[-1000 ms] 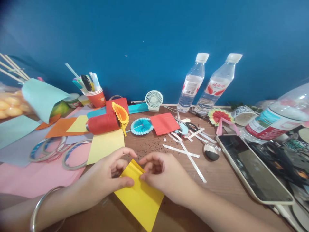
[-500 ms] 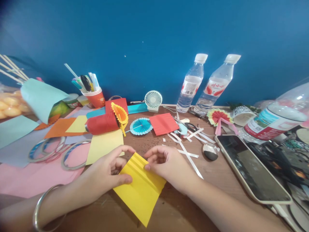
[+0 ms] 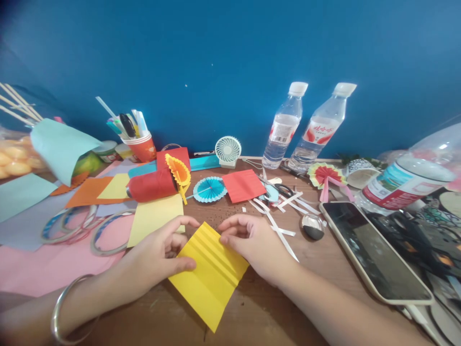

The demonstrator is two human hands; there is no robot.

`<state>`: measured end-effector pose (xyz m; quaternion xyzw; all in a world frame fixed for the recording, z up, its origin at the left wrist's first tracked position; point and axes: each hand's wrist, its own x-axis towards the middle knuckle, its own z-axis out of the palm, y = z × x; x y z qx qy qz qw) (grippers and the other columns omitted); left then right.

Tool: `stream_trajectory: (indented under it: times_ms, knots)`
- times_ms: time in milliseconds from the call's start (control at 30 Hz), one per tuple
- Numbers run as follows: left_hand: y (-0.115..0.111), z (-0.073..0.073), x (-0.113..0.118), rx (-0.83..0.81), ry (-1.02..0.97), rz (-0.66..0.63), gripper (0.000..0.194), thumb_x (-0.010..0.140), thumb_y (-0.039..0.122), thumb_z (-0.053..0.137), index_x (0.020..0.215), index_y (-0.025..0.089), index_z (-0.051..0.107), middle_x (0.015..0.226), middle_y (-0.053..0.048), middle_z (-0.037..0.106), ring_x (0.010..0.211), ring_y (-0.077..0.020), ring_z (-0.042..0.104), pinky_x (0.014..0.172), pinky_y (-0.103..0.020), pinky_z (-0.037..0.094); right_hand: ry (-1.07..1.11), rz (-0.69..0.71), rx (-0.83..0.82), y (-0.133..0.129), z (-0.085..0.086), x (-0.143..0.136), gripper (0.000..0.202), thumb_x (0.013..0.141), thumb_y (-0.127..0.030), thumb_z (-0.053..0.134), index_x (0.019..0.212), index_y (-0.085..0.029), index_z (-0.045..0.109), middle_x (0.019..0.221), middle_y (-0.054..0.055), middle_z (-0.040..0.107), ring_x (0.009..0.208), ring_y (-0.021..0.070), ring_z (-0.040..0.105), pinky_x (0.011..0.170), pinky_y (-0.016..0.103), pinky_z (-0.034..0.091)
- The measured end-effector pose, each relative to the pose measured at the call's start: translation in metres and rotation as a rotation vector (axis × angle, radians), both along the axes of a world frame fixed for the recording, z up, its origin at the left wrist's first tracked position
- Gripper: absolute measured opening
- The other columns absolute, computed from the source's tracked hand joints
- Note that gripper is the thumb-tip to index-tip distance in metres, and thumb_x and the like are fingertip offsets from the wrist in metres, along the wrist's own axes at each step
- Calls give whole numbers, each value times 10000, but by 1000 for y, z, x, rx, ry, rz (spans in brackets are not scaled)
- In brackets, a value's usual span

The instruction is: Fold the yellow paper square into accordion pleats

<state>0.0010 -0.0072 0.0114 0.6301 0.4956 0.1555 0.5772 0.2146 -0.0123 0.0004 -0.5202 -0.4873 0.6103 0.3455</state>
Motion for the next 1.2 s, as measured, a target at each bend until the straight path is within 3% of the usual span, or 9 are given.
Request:
stream_trajectory:
  times_ms: [133,333,467,667,1033,1200]
  knots:
    - [-1,0,0,-18,-19,11,469,742,291,625,1144,275,384,761,36,637,739,-190,605,635,-286,417,49,-8,-27,-1,-1,0,146,731,-246,666,856,-198,607,726,-19,668,653,104,599,605,216,434]
    - [0,4,1,-19,-49,-38,359,748,248,605,1069,267,445,808,36,638,786,-184,603,662,-280,418,92,168,-80,-4,2,-3,244,676,-226,714,898,-183,625,829,15,671,766,155,623,692,273,467]
    - [-1,5,1,-33,-4,-69,318,731,279,625,992,250,445,753,49,618,733,-168,582,611,-256,395,95,131,-141,-5,2,-3,232,652,-191,714,862,-176,617,807,16,664,727,149,616,685,292,471]
    - [-3,3,0,-59,3,-50,328,723,276,623,946,253,385,711,71,604,671,-147,558,569,-237,379,64,75,-94,-3,-2,-2,267,595,-142,738,822,-173,602,732,-21,616,670,114,572,628,249,437]
    - [-2,4,0,-9,-7,-38,292,743,268,612,943,255,399,728,68,613,703,-154,568,605,-245,399,69,-81,30,3,-3,2,194,709,-241,689,865,-175,595,679,-41,585,596,73,517,533,192,411]
    - [-1,3,1,32,-87,19,231,791,268,555,978,248,422,822,25,643,763,-176,611,650,-275,446,35,49,-12,3,-2,3,240,761,-341,637,932,-177,602,835,22,646,688,124,587,599,252,469]
